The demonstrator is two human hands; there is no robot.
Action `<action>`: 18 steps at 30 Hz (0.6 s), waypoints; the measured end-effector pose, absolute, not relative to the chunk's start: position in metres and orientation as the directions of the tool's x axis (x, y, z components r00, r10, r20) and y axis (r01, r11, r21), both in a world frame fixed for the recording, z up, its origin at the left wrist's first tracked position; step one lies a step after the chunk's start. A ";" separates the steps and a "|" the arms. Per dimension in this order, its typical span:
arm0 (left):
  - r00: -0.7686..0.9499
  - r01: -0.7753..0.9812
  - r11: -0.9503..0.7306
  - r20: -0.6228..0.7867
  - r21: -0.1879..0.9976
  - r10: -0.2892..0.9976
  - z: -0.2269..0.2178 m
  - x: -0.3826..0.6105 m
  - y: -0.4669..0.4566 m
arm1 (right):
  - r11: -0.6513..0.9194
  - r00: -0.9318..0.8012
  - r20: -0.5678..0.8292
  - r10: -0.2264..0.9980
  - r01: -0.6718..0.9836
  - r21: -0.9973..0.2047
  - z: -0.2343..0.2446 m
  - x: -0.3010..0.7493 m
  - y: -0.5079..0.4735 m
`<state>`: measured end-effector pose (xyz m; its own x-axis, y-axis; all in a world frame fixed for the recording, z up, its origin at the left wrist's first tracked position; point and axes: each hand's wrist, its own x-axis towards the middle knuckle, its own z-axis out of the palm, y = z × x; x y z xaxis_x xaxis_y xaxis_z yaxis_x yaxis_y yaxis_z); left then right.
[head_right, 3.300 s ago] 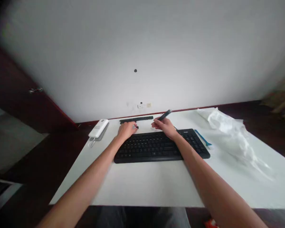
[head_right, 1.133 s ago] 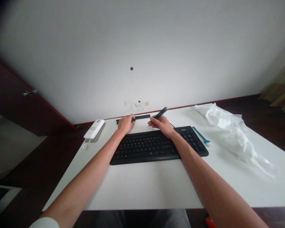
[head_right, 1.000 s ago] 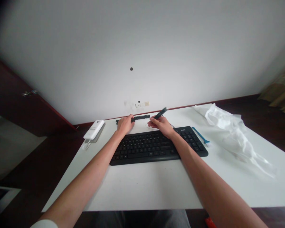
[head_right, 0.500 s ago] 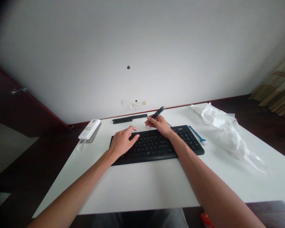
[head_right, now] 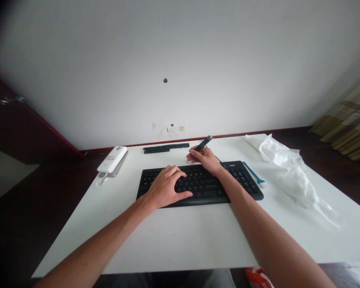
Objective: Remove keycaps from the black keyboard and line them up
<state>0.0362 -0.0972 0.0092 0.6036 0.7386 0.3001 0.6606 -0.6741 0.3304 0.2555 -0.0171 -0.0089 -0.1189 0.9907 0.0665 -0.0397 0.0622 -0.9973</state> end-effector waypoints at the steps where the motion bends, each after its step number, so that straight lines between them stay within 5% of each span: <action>1: 0.603 0.658 -0.677 0.306 0.331 0.736 0.008 0.036 -0.097 | 0.064 -0.133 0.067 0.989 -0.027 -0.998 -0.008 0.256 -0.018; 7: 0.587 0.669 -0.659 0.301 0.343 0.752 0.004 0.037 -0.096 | 0.002 -0.299 0.018 0.954 -0.055 -0.999 0.001 0.261 -0.028; 18: 0.584 0.713 -0.628 0.233 0.311 0.778 0.001 0.040 -0.096 | -0.015 -0.462 -0.097 0.881 0.178 -0.984 0.014 0.254 -0.036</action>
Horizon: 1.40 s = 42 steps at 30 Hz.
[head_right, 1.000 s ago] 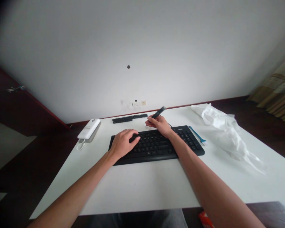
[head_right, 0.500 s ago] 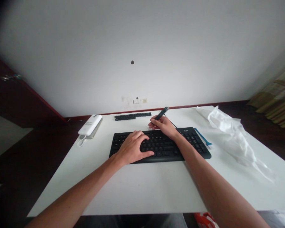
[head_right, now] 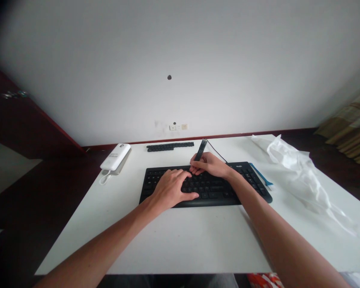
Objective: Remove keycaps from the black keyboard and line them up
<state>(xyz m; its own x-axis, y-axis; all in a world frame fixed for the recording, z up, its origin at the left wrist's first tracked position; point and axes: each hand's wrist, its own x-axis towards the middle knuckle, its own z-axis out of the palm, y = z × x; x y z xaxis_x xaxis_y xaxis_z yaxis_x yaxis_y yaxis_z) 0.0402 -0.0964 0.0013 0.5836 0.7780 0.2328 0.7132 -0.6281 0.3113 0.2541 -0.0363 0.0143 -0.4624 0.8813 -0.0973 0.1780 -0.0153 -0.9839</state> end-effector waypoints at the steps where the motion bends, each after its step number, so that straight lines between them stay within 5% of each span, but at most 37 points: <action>1: 0.586 0.712 -0.630 0.233 0.309 0.776 0.001 0.040 -0.097 | -0.009 -0.475 -0.097 0.874 0.185 -0.983 0.015 0.254 -0.036; 19: 0.553 0.769 -0.614 0.297 0.176 0.778 0.008 0.044 -0.108 | 0.097 -0.584 -0.070 0.809 0.249 -0.964 0.020 0.251 -0.041; 32: 0.452 0.816 -0.536 0.338 0.217 0.826 0.012 0.038 -0.102 | 0.341 -0.635 -0.013 0.773 0.433 -0.834 0.041 0.249 -0.056; 42: 0.505 0.739 -0.614 0.376 0.278 0.777 0.009 0.038 -0.103 | 0.303 -0.709 -0.003 0.705 0.305 -0.903 0.042 0.257 -0.053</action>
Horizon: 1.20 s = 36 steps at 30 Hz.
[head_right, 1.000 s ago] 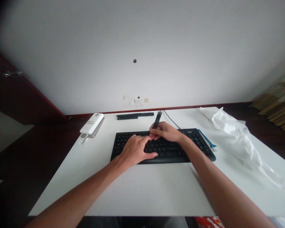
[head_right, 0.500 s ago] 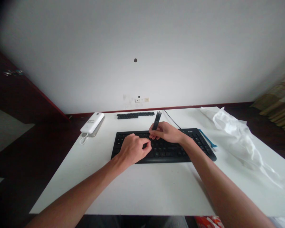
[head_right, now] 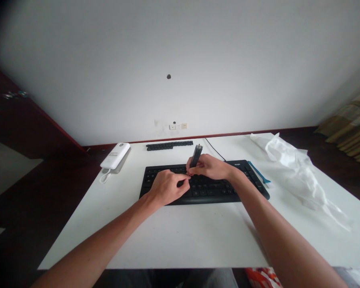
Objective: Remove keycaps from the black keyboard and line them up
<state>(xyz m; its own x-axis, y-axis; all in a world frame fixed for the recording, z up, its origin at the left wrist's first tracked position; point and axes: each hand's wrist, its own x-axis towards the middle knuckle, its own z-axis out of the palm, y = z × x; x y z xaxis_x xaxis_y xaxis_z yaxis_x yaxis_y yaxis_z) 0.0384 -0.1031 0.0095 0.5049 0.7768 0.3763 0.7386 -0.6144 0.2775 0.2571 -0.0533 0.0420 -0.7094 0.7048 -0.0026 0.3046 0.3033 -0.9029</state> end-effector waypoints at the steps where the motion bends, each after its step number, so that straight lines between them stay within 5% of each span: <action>1: 0.506 0.734 -0.619 0.384 0.279 0.772 0.009 0.039 -0.103 | 0.293 -0.716 -0.003 0.698 0.289 -0.912 0.042 0.259 -0.053; 10: 0.509 0.736 -0.620 0.380 0.272 0.772 0.013 0.038 -0.106 | 0.230 -0.743 -0.044 0.668 0.262 -0.937 0.039 0.274 -0.047; 21: 0.528 0.669 -0.653 0.391 0.356 0.754 0.008 0.039 -0.101 | 0.220 -0.555 0.025 0.831 0.286 -0.933 0.037 0.270 -0.042; 29: 0.557 0.606 -0.651 0.341 0.457 0.758 0.006 0.037 -0.097 | 0.043 -0.491 -0.140 0.860 0.342 -0.939 0.039 0.271 -0.043; 36: 0.573 0.582 -0.631 0.291 0.513 0.766 0.008 0.036 -0.095 | 0.063 -0.528 -0.137 0.838 0.344 -0.937 0.033 0.271 -0.041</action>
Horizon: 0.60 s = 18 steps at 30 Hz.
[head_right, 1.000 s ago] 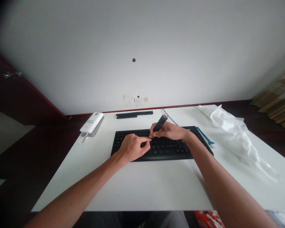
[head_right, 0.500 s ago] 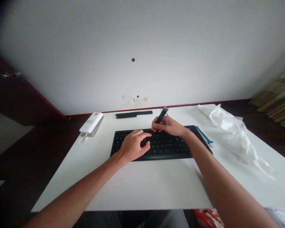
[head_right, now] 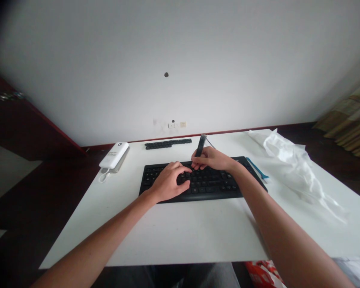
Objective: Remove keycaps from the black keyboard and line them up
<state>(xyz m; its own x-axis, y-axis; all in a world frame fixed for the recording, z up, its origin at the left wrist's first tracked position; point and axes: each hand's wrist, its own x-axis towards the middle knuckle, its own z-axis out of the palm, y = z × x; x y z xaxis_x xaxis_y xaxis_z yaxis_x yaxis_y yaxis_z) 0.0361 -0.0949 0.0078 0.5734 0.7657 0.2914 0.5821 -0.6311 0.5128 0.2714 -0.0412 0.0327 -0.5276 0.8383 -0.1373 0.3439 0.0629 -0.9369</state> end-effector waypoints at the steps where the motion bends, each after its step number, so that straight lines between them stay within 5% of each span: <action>1: 0.573 0.582 -0.629 0.289 0.516 0.767 0.008 0.036 -0.095 | 0.063 -0.528 -0.136 0.838 0.341 -0.938 0.032 0.272 -0.041; 18: 0.613 0.555 -0.635 0.251 0.538 0.749 0.009 0.033 -0.088 | 0.052 -0.561 -0.150 0.814 0.327 -0.944 0.030 0.271 -0.041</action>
<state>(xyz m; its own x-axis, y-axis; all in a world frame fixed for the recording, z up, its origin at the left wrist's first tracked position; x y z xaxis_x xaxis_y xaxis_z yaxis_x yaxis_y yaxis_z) 0.0332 -0.0879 0.0091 0.6128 0.7492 0.2514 0.5550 -0.6345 0.5380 0.2706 -0.0414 0.0304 -0.5608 0.8143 -0.1496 0.3271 0.0520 -0.9436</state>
